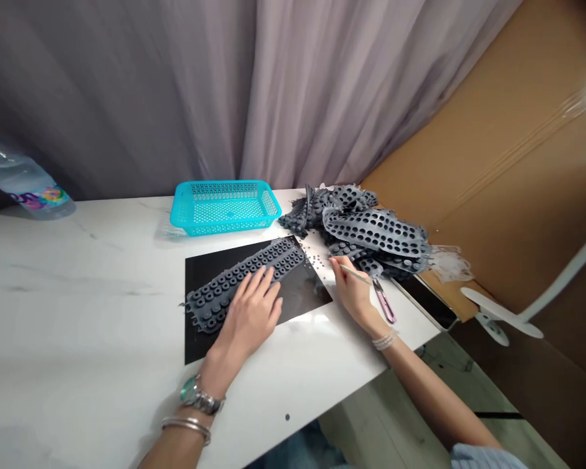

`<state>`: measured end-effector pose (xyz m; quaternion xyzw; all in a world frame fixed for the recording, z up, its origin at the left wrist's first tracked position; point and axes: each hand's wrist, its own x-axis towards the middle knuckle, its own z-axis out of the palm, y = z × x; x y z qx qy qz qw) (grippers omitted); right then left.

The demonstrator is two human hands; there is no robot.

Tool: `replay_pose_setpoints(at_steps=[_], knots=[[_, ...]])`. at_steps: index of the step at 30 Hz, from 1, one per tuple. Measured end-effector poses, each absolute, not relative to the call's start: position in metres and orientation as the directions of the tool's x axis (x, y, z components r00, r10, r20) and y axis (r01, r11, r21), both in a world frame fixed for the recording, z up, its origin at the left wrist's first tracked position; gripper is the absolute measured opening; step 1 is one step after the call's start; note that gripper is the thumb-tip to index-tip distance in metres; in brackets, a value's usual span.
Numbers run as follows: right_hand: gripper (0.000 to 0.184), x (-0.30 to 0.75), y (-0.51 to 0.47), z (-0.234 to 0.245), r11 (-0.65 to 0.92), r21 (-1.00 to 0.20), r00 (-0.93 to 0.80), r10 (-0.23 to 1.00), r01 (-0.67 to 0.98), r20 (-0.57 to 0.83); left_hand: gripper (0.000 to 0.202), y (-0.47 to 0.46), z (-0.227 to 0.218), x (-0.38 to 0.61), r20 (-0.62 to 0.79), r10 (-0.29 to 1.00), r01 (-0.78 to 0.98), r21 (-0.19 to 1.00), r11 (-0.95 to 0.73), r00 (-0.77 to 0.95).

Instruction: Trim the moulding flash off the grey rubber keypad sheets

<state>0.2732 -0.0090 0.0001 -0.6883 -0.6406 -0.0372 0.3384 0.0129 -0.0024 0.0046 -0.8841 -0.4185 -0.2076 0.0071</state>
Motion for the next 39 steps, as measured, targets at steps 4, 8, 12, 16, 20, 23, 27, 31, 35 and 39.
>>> replay_pose_setpoints(at_steps=[4,8,12,16,20,23,27,31,35,39], knots=[[0.042,0.264,-0.001,0.013,0.096,-0.707,0.234,0.905,0.701,0.356,0.043,0.014,0.004,-0.009,0.42,0.844,0.869,0.212,-0.448,0.333],[0.044,0.245,0.016,0.024,0.101,-0.846,0.2,0.951,0.524,0.237,0.047,0.035,0.0,-0.016,0.344,0.926,0.908,0.32,-0.271,0.155],[0.043,0.227,0.026,0.029,0.046,-0.983,0.165,0.983,0.179,0.076,0.044,0.05,0.009,-0.01,0.144,0.988,0.905,0.409,-0.118,0.064],[0.044,0.222,0.022,0.028,-0.043,-0.999,0.158,0.987,0.031,-0.037,0.023,0.058,0.032,-0.013,0.045,0.972,0.839,0.496,-0.224,0.232],[0.043,0.214,0.016,0.024,-0.237,-0.971,0.017,0.971,-0.045,-0.238,0.021,0.052,0.057,-0.021,0.045,0.94,0.651,0.711,-0.267,0.337],[0.04,0.193,0.016,0.027,-0.315,-0.923,-0.144,0.947,-0.222,-0.289,0.024,0.037,0.076,-0.025,0.084,0.948,0.418,0.883,-0.214,0.308],[0.038,0.158,0.019,0.043,-0.376,-0.813,-0.334,0.912,-0.444,-0.239,0.031,0.016,0.092,-0.033,0.025,0.957,0.098,0.994,-0.056,0.287],[0.051,0.139,0.022,0.067,-0.27,-0.784,-0.269,0.953,-0.558,-0.137,0.045,0.005,0.085,-0.052,-0.09,0.948,-0.152,0.978,0.142,0.306],[0.053,0.139,0.028,0.094,-0.072,-0.826,-0.17,0.985,-0.559,0.03,0.053,0.0,0.072,-0.063,-0.128,0.896,-0.243,0.938,0.249,0.424],[0.045,0.143,0.029,0.111,0.012,-0.86,-0.251,0.954,-0.51,0.162,0.064,-0.005,0.074,-0.055,-0.117,0.883,-0.295,0.915,0.274,0.455]])
